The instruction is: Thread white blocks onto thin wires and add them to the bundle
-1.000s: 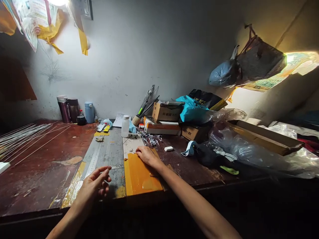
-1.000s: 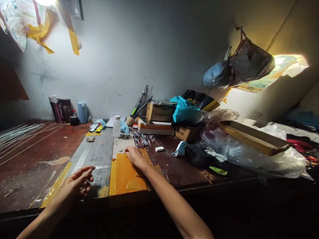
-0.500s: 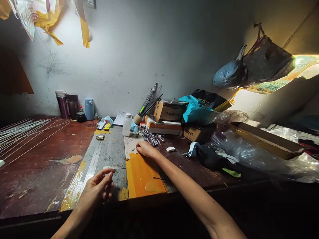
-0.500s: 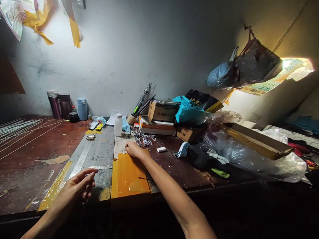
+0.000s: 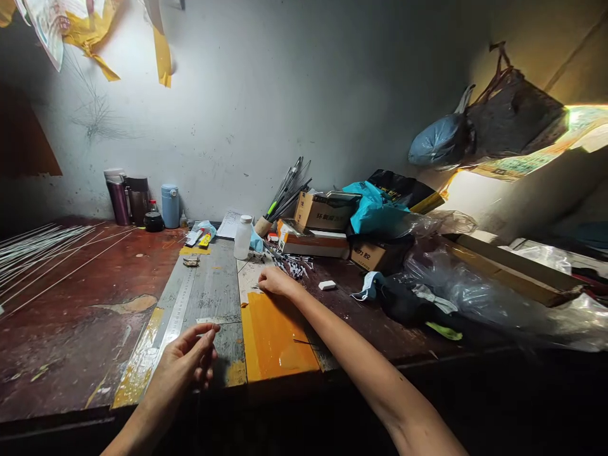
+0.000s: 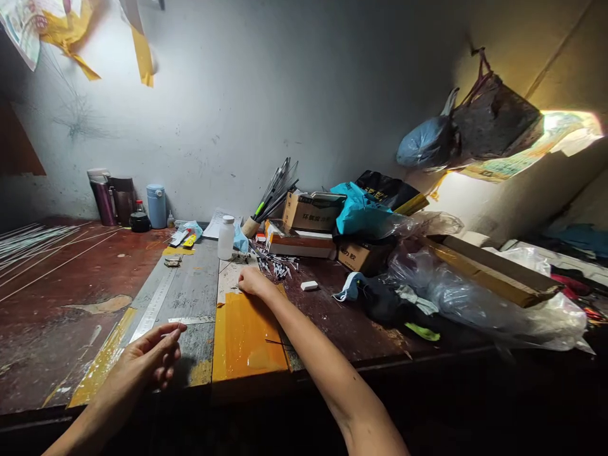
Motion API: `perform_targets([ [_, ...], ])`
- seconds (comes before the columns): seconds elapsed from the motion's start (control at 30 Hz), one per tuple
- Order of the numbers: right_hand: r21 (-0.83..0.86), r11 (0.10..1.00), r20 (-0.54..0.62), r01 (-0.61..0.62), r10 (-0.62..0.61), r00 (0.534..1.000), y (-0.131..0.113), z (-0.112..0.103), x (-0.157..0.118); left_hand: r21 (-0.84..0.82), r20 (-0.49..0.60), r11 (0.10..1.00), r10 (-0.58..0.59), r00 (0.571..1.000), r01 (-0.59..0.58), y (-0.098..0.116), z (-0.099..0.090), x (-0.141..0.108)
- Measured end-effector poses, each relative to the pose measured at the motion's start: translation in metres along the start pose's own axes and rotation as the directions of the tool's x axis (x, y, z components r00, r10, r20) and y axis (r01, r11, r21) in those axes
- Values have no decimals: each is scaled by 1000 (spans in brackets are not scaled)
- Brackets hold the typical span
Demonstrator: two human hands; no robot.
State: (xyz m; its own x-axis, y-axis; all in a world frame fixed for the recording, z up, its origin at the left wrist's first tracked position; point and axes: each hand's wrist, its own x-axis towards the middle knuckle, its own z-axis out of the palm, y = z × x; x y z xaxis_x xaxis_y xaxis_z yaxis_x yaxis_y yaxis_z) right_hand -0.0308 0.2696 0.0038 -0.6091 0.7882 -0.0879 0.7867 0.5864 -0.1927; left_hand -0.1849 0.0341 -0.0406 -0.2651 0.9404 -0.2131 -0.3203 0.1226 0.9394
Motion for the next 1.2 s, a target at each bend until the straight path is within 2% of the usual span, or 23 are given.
perform_targets([
  [0.13, -49, 998, 93, -41, 45, 995, -9, -2, 4, 6, 20, 1000, 6, 1000, -6, 0, -1, 0],
  [0.3, -66, 996, 139, -59, 68, 988, -13, -8, 6, 2, 11, 1000, -6, 1000, 6, 0, -2, -2],
  [0.43, -28, 998, 111, -49, 52, 992, 0, -8, -2, -12, 3, 1000, 1, 1000, -1, -1, -2, -1],
  [0.53, 2, 1000, 42, -26, 26, 999, 9, -6, -11, -12, -2, 1000, 8, 1000, -8, -2, -2, 2],
  [0.67, 17, 999, -25, 48, -48, 999, 9, -4, -20, -15, 4, 999, 28, 1000, -28, -4, -2, 3],
  [0.83, 21, 993, -41, 113, -112, 993, 4, -2, -21, -22, 41, 999, 44, 998, -43, -3, -2, 0],
  [1.0, 6, 995, -51, 103, -103, 993, 5, -3, -22, -17, 34, 999, 31, 999, -31, -2, -3, -1],
  [1.2, 40, 995, 28, 94, -95, 995, 9, -1, -21, -3, 25, 1000, 6, 1000, -6, -2, -3, -1],
])
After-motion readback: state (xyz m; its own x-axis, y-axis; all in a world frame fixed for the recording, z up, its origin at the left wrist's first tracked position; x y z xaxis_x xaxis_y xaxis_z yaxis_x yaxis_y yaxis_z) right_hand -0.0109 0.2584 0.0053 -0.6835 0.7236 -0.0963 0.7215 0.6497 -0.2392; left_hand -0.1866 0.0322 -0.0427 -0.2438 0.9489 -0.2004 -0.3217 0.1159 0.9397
